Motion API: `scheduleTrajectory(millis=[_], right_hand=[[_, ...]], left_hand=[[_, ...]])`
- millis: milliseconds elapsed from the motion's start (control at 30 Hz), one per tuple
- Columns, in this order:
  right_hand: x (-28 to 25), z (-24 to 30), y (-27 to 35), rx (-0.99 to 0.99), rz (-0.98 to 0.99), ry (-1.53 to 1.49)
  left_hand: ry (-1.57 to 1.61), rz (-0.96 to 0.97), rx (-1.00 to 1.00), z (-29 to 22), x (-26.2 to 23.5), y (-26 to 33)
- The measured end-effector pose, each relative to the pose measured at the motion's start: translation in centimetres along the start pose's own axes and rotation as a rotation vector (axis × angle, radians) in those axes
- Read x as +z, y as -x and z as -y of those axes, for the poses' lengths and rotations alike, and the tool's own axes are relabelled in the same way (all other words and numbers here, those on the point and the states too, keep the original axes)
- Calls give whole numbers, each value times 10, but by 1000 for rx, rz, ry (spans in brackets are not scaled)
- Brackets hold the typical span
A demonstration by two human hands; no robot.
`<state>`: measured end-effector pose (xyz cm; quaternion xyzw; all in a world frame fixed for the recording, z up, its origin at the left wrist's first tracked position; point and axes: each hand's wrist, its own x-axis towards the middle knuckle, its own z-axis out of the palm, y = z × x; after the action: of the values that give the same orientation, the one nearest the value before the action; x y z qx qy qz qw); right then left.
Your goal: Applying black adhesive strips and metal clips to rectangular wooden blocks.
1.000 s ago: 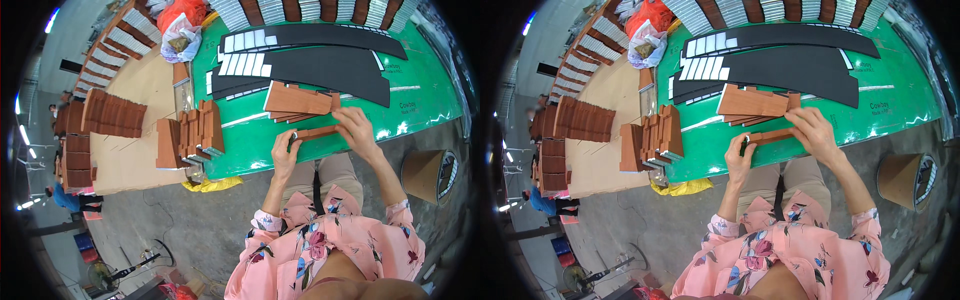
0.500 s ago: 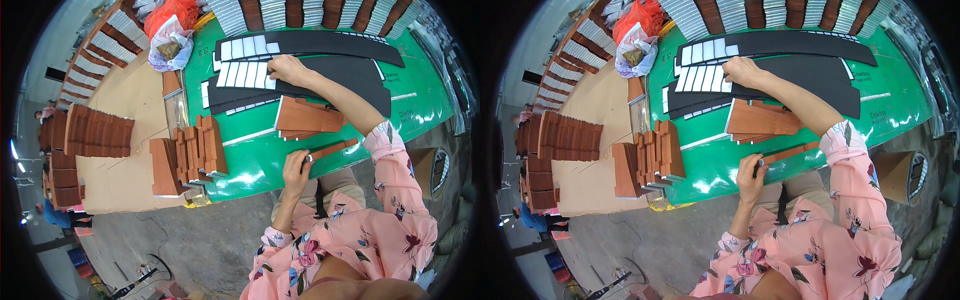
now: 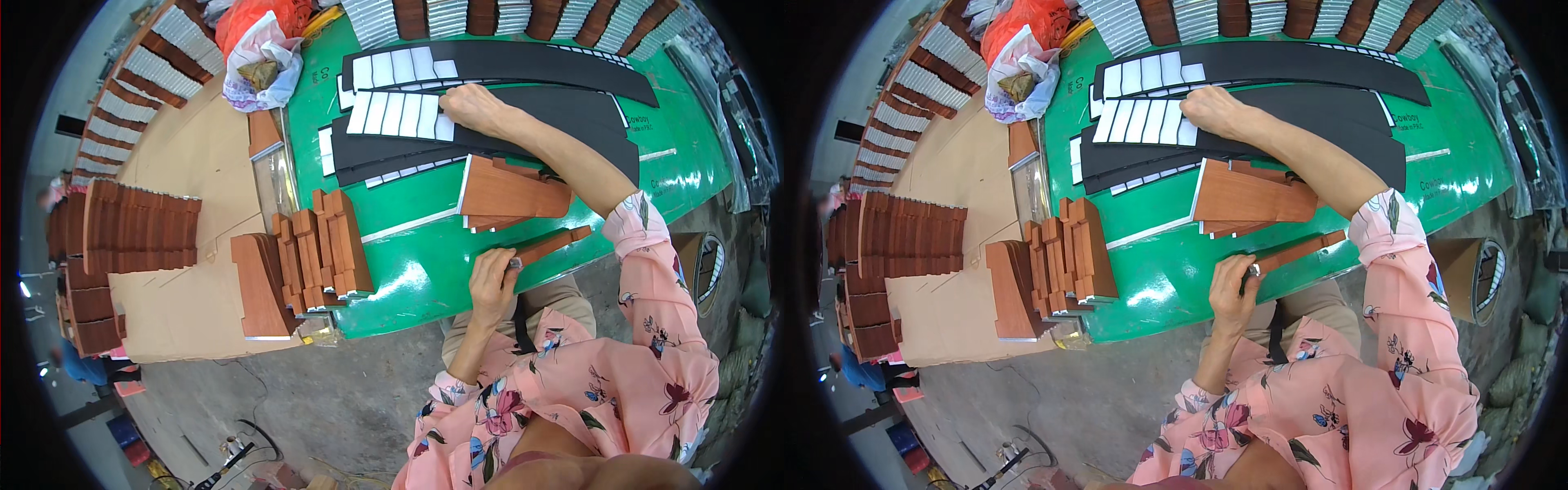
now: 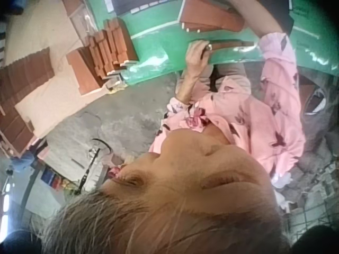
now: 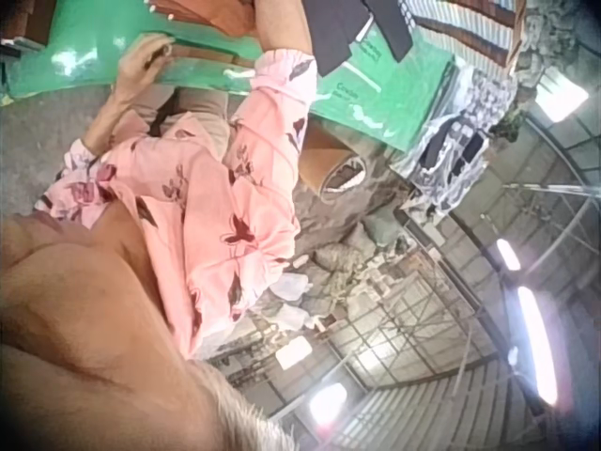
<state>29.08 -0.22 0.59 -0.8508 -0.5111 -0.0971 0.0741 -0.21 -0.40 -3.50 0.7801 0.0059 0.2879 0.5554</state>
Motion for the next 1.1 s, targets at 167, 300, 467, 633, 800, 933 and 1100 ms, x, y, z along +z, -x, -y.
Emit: scheduleTrajectory(millis=[167, 300, 467, 633, 800, 933, 1100], right_hand=[[-20, -15, 9, 272, -1, -459], [-47, -14, 39, 629, 108, -1134], [-116, 32, 117, 563, 23, -1462], [-130, 80, 203, 539, 58, -1350], [-113, 116, 225, 377, -113, -949], [-102, 120, 223, 263, -196, -731], [-102, 123, 219, 150, -244, -551]], left_hand=[[22, -16, 24, 0, 4, 2], [25, -7, -34, -1, 5, 1], [-9, 8, -83, -2, -3, -3], [64, 37, -116, -5, -2, -6], [109, 44, -65, -9, 0, -4], [144, 14, -93, -5, 1, 0], [157, 16, -93, -4, 2, 0]])
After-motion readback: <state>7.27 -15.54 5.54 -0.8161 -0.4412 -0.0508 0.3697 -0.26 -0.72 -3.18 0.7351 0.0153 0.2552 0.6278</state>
